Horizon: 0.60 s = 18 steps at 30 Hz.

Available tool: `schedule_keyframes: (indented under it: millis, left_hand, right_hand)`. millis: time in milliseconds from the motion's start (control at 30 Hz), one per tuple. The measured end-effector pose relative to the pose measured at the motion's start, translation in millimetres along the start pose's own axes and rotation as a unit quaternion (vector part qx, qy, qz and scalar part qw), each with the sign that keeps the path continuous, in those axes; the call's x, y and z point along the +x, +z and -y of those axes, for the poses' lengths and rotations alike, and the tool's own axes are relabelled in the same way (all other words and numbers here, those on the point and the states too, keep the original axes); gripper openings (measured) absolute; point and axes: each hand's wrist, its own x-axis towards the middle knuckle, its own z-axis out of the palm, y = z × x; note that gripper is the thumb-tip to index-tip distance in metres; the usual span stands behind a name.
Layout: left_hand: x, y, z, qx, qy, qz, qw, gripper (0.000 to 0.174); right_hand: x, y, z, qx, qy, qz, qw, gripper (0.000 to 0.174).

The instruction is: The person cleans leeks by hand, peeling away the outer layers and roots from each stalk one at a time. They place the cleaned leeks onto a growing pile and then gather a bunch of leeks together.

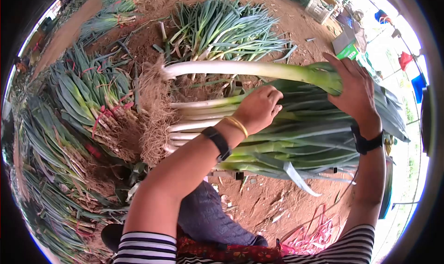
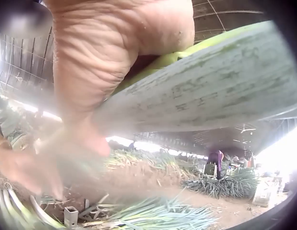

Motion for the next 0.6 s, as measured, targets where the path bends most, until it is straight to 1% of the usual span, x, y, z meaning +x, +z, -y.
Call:
schedule_keyframes:
  millis: [33,67,133,167,200,267,300,333,400,433,467,533,567,600]
  left_hand:
    - [1.3,16.1,13.9,-0.023,-0.068,-0.002,0.997,0.047]
    - [1.7,33.0,28.8,-0.022,-0.071,-0.007,0.997,0.047]
    - [-0.1,64.8,58.2,0.095,-0.180,0.025,0.979,0.071]
    - [-0.5,65.3,68.3,0.073,-0.228,0.074,0.968,0.083]
    - [-0.6,68.2,74.5,0.074,-0.231,0.070,0.968,0.083]
    - [5.3,47.5,60.8,-0.018,-0.351,0.172,0.920,0.085]
    - [6.7,45.1,60.8,-0.033,-0.359,0.207,0.909,0.081]
    - [2.3,44.4,58.0,-0.035,-0.363,0.210,0.907,0.081]
    - [-12.1,41.6,51.2,0.015,-0.274,0.170,0.947,0.073]
    - [-20.2,41.5,49.5,0.032,-0.234,0.136,0.962,0.065]
    - [-25.1,33.2,41.5,0.030,-0.236,0.139,0.961,0.065]
    - [-33.2,20.3,23.8,0.062,-0.202,0.141,0.967,0.061]
    - [-39.3,24.6,21.0,0.074,-0.191,0.113,0.972,0.059]
    - [-42.1,26.5,18.9,0.074,-0.194,0.114,0.972,0.059]
  right_hand:
    - [1.7,1.0,-4.8,0.002,0.006,0.014,1.000,0.072]
    - [3.0,4.7,-8.3,0.002,0.000,0.014,1.000,0.072]
    - [4.4,10.6,-15.0,0.006,0.012,0.033,0.999,0.074]
    - [5.2,13.7,-17.9,0.026,0.008,0.041,0.999,0.075]
    - [7.2,16.0,-19.1,0.026,0.003,0.040,0.999,0.075]
    - [7.4,19.6,-20.4,0.040,0.014,0.059,0.997,0.076]
    - [7.2,21.5,-20.8,0.039,0.010,0.057,0.998,0.076]
    - [8.0,23.1,-21.1,0.042,0.008,0.062,0.997,0.076]
    - [11.1,25.1,-22.0,0.038,-0.007,0.070,0.997,0.076]
    - [13.1,26.9,-22.1,0.040,-0.006,0.073,0.996,0.076]
    - [16.6,29.0,-22.0,0.048,-0.014,0.080,0.995,0.075]
    - [25.2,33.0,-22.7,0.056,-0.023,0.090,0.994,0.075]
    - [31.5,36.0,-22.7,0.077,-0.030,0.110,0.990,0.074]
    - [38.1,39.1,-21.6,0.097,-0.039,0.130,0.986,0.072]
